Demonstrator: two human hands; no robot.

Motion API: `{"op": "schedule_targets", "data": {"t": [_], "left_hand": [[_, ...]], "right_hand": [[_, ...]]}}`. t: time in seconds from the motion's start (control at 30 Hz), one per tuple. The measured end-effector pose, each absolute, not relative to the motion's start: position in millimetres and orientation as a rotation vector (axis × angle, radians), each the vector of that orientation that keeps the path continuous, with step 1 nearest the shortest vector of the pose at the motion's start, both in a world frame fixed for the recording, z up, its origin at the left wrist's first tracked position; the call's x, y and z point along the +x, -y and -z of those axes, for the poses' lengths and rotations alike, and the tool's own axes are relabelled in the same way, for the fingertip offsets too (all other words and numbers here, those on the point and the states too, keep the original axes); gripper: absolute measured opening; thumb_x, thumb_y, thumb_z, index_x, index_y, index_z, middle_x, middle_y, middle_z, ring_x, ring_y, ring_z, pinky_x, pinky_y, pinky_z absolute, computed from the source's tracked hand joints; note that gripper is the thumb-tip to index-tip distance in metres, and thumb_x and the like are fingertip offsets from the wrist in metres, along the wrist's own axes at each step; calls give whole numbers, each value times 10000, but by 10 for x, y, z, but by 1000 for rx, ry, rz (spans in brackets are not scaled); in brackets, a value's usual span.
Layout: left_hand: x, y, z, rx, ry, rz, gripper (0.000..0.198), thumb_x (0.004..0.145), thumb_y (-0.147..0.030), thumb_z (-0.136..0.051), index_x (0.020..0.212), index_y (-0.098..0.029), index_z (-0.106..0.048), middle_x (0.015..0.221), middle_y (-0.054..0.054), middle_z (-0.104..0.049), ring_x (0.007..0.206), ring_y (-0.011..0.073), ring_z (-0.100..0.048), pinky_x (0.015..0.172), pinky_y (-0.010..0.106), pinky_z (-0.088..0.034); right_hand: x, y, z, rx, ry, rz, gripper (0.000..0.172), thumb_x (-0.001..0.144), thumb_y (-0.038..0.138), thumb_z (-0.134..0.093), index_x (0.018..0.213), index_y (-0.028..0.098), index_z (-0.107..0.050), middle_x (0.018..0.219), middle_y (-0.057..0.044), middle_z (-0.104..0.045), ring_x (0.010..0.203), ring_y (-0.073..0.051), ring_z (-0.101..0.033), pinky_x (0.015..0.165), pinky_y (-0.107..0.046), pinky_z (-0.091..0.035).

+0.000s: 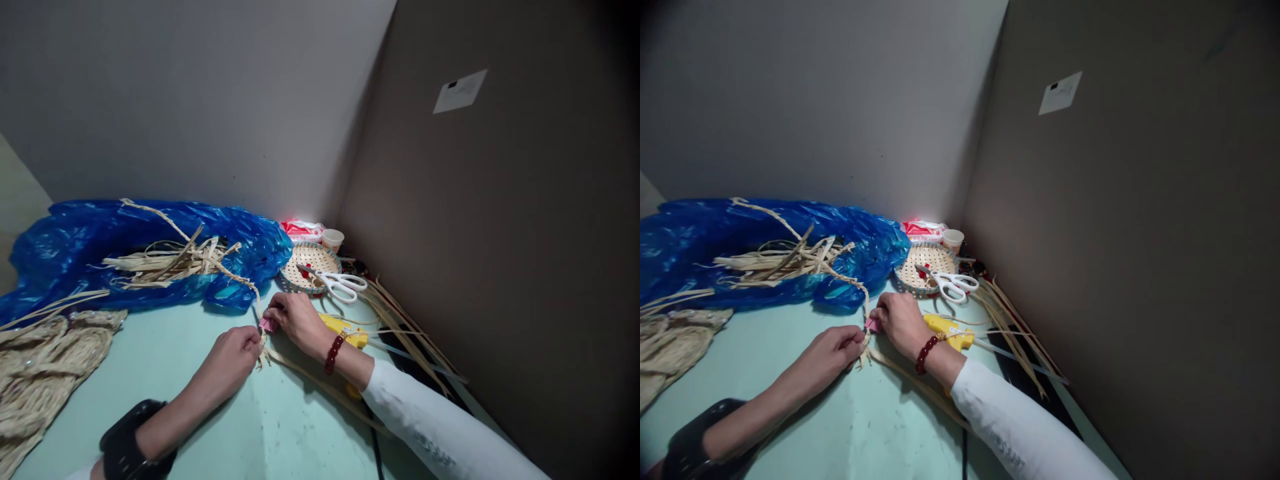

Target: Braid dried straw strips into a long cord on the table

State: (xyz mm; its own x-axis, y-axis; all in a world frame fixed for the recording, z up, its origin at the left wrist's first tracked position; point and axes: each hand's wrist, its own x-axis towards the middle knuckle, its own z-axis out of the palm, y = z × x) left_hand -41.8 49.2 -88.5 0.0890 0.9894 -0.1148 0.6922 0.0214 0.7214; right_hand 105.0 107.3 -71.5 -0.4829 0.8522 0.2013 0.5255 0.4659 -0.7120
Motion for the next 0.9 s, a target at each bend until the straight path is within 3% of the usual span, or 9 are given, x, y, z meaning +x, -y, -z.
{"op": "schedule_targets", "data": {"t": [0.23, 0.4, 0.57, 0.8, 0.9], "left_hand": [[-401, -416, 842, 1742, -1678, -598, 160, 744, -219, -399, 584, -219, -411, 554, -43, -425, 577, 151, -416, 551, 251, -266], [-324, -474, 813, 1750, -1690, -654, 168, 781, -201, -389, 620, -216, -437, 570, -39, -456, 586, 152, -437, 566, 250, -283], [-288, -590, 790, 1765, -1721, -676, 196, 802, -165, -395, 614, -217, -416, 566, -46, -427, 588, 147, -414, 564, 249, -264], [-343, -638, 809, 1777, -1705, -581, 260, 740, -77, -426, 541, -219, -338, 520, -59, -370, 555, 134, -384, 536, 248, -230], [-341, -598, 788, 1782, -1683, -552, 255, 731, -69, -421, 545, -220, -334, 523, -60, -373, 552, 133, -386, 534, 244, -233]], "right_hand": [[1149, -943, 608, -1187, 2177, -718, 166, 828, 113, -573, 673, 140, -628, 694, -51, -687, 682, -139, -605, 652, -215, -396], [1228, -929, 521, -1228, 2159, -709, 176, 882, 142, -505, 736, 149, -603, 709, -36, -684, 667, -129, -605, 624, -207, -393], [1279, -1012, 514, -1252, 2172, -636, 54, 840, 115, -550, 839, 153, -587, 794, -40, -679, 753, -147, -585, 649, -217, -367], [1160, -1109, 658, -1320, 2223, -600, 141, 795, 70, -514, 723, 139, -615, 693, -63, -655, 655, -155, -555, 604, -242, -333], [1171, -1093, 660, -1309, 2244, -632, 142, 773, 66, -518, 817, 129, -638, 744, -66, -685, 693, -159, -585, 623, -236, -355]]}}
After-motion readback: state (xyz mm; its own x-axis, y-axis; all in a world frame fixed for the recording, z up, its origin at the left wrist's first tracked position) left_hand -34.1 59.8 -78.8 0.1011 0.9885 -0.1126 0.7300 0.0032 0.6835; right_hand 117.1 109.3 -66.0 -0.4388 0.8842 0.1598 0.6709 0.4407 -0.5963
